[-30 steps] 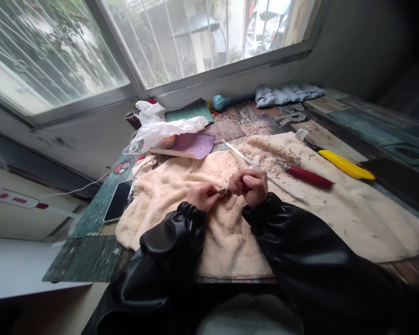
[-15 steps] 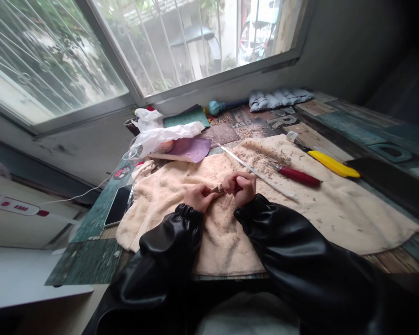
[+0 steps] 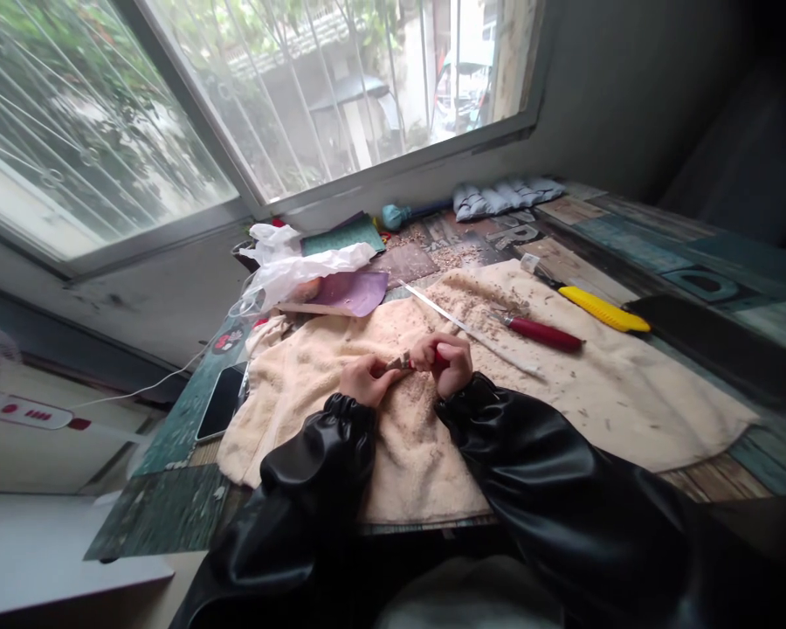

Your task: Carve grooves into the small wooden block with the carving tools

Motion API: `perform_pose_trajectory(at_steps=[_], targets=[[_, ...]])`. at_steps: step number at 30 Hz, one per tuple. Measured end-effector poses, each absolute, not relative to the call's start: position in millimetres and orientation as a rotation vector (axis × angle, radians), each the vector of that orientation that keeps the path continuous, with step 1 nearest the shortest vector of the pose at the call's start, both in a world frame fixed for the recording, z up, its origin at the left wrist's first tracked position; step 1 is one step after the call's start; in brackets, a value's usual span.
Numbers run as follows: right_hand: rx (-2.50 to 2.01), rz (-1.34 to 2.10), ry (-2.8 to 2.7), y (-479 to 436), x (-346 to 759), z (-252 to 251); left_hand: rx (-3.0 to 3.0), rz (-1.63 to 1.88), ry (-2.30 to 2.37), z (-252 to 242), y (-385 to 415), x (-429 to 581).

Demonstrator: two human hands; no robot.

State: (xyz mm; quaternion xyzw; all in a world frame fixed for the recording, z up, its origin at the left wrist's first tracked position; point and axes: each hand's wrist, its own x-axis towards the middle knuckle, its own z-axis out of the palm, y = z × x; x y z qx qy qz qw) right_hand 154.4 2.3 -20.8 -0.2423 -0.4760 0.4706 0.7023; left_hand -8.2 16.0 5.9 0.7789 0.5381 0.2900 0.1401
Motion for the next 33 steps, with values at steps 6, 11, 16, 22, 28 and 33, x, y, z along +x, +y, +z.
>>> perform_pose_trajectory(at_steps=[6,11,16,22,28,33], targets=[[-0.511,1.097,-1.123,-5.3,157.6,-11.4,2.238,0.835,1.568,2.7,16.4,-9.7],[-0.507,1.096,-1.13,-7.2,153.4,-15.8,2.239,0.823,1.576,4.5,14.6,-7.9],[-0.519,1.054,-1.063,-3.8,148.8,-24.8,2.232,0.831,1.573,3.8,12.7,-6.7],[-0.542,1.022,-1.014,-1.5,153.7,-26.6,2.209,0.867,1.62,4.6,8.4,-3.6],[-0.616,1.02,-1.102,-5.7,154.5,-14.5,2.195,0.894,1.636,4.7,6.6,-2.9],[-0.768,0.984,-1.358,-9.7,161.6,19.6,2.146,0.996,1.63,2.4,7.5,-6.3]])
